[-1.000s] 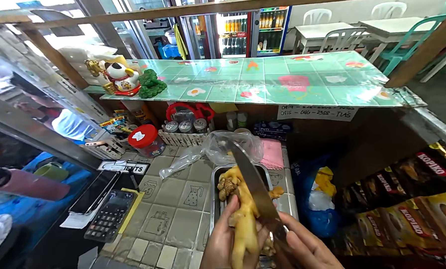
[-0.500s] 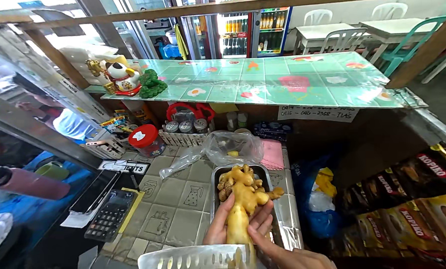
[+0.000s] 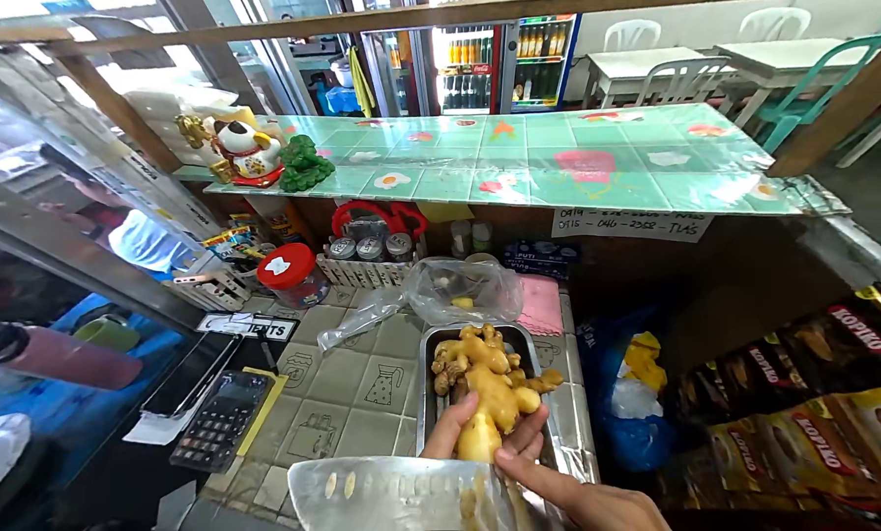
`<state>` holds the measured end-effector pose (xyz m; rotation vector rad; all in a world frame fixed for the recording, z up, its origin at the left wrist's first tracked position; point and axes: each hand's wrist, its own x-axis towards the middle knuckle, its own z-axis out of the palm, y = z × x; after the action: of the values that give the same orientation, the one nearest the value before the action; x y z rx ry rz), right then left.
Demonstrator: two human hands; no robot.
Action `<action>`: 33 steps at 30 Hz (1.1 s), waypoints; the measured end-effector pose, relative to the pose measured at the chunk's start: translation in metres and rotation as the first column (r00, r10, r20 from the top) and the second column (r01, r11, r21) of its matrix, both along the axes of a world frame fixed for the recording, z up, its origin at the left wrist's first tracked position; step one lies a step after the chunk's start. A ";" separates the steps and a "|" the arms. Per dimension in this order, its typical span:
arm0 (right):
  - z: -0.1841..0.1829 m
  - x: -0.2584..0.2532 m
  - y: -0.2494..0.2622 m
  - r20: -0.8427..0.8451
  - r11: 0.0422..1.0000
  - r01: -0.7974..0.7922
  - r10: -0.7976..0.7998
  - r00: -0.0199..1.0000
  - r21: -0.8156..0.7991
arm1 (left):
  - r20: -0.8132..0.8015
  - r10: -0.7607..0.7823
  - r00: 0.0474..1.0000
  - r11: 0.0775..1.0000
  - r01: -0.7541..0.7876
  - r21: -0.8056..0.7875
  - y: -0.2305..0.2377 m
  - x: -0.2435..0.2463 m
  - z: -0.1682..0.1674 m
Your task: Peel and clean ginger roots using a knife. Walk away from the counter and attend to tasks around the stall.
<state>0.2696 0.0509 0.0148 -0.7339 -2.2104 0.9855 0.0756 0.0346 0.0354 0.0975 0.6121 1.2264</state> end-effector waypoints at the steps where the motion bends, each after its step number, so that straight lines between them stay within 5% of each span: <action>1: 0.002 0.001 0.000 -0.007 1.000 -0.023 0.023 1.000 -0.018 | -0.005 0.003 1.000 1.000 -0.003 0.025 0.000 0.000 -0.001; 20: -0.001 -0.005 -0.002 -0.025 0.999 0.018 -0.019 1.000 -0.037 | -0.133 0.041 0.990 0.999 -0.038 0.021 -0.002 0.004 0.001; 33: -0.006 -0.008 -0.002 -0.051 0.998 0.029 -0.031 0.998 -0.051 | 0.028 0.100 0.995 0.994 -0.101 0.040 -0.003 0.008 -0.005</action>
<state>0.2614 0.0492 0.0086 -0.7533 -2.1308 1.0365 0.0833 0.0315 0.0301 0.0863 0.5744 1.3360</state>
